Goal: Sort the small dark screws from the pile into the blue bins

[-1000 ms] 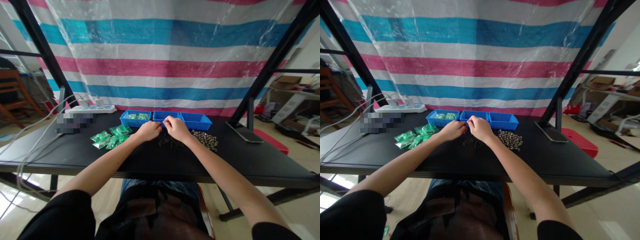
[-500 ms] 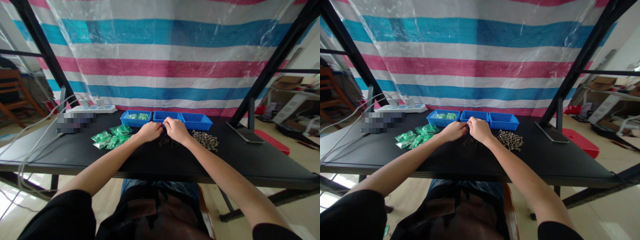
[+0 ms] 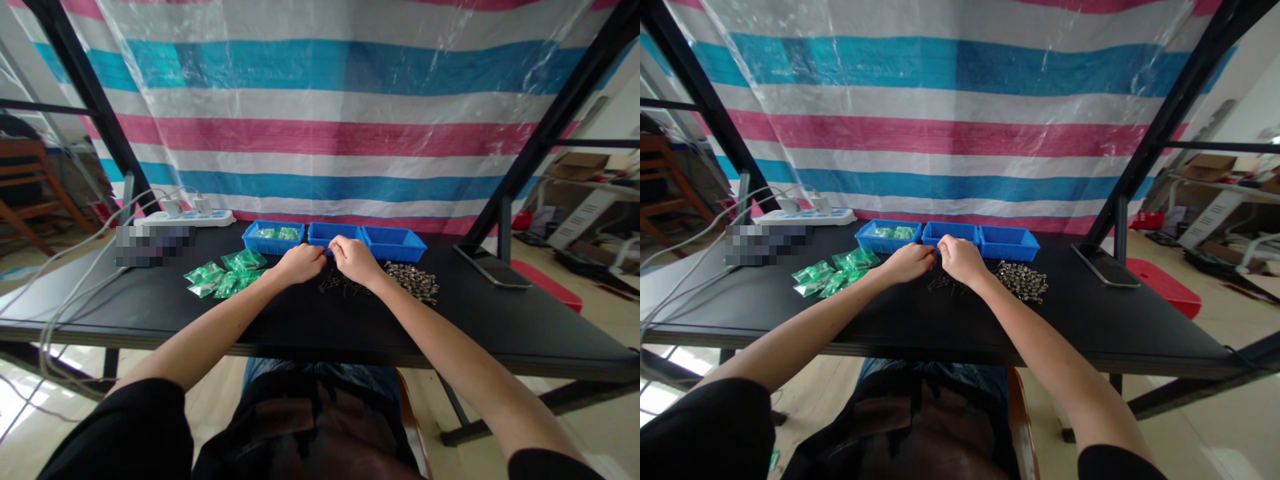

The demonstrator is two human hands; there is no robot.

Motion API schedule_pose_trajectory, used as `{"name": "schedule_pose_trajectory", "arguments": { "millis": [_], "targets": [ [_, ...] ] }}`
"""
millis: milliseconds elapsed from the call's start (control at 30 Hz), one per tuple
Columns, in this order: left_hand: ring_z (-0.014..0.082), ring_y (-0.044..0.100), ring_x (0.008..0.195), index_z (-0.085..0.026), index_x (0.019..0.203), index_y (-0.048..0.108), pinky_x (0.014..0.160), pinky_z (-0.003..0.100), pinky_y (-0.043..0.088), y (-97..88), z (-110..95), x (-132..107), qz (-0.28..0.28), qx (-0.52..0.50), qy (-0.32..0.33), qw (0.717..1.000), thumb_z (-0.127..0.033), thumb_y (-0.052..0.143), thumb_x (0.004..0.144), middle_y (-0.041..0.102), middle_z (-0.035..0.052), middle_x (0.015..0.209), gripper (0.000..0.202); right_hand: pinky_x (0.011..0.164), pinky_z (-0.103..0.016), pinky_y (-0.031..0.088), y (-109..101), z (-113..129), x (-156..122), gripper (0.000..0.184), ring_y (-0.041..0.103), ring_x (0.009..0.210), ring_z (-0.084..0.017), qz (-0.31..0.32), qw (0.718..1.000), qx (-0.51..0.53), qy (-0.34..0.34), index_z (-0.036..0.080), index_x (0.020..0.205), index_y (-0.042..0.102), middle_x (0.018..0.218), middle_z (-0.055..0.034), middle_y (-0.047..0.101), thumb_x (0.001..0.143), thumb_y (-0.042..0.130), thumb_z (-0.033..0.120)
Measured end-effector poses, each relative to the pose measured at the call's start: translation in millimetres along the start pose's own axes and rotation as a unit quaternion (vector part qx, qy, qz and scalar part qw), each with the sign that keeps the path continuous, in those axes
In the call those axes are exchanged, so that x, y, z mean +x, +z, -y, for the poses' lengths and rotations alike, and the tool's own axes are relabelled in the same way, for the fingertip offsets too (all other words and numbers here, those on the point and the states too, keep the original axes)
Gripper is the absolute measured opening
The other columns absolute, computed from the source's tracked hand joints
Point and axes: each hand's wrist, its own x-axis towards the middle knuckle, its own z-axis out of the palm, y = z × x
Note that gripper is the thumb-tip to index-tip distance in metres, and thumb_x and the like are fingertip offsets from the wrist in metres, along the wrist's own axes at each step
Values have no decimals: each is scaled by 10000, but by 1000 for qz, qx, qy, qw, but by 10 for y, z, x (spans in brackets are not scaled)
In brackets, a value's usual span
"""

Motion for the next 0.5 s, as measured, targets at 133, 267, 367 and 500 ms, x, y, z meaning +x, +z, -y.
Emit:
{"name": "schedule_pose_trajectory", "arguments": {
  "millis": [133,267,367,500],
  "targets": [
    [217,623,821,-176,867,639,746,324,472,8,10,6,1,2,-6,1000,-273,307,848,673,58,840,347,613,-233,351,14,-12,-8,146,584,707,-161,-24,999,33,-14,172,913,575,778,-37,651,869,439,204],
    [225,625,825,-167,885,646,772,348,472,14,11,6,11,-4,6,1000,-268,304,850,677,69,860,357,610,-230,363,28,-30,-9,121,572,678,-152,-38,997,64,-28,177,925,561,750,-25,636,839,476,187],
    [226,625,823,-163,880,644,780,352,470,14,6,2,15,-5,15,1000,-266,298,853,676,73,865,363,594,-226,360,26,-34,-8,119,560,645,-142,-44,995,79,-38,174,918,561,735,-20,629,832,479,169],
    [206,626,802,-177,849,634,757,319,474,20,2,0,18,0,15,1000,-281,299,858,669,56,831,351,597,-225,358,19,-29,-11,109,550,632,-136,-47,995,79,-47,178,878,573,729,-17,626,825,480,154]
  ]
}}
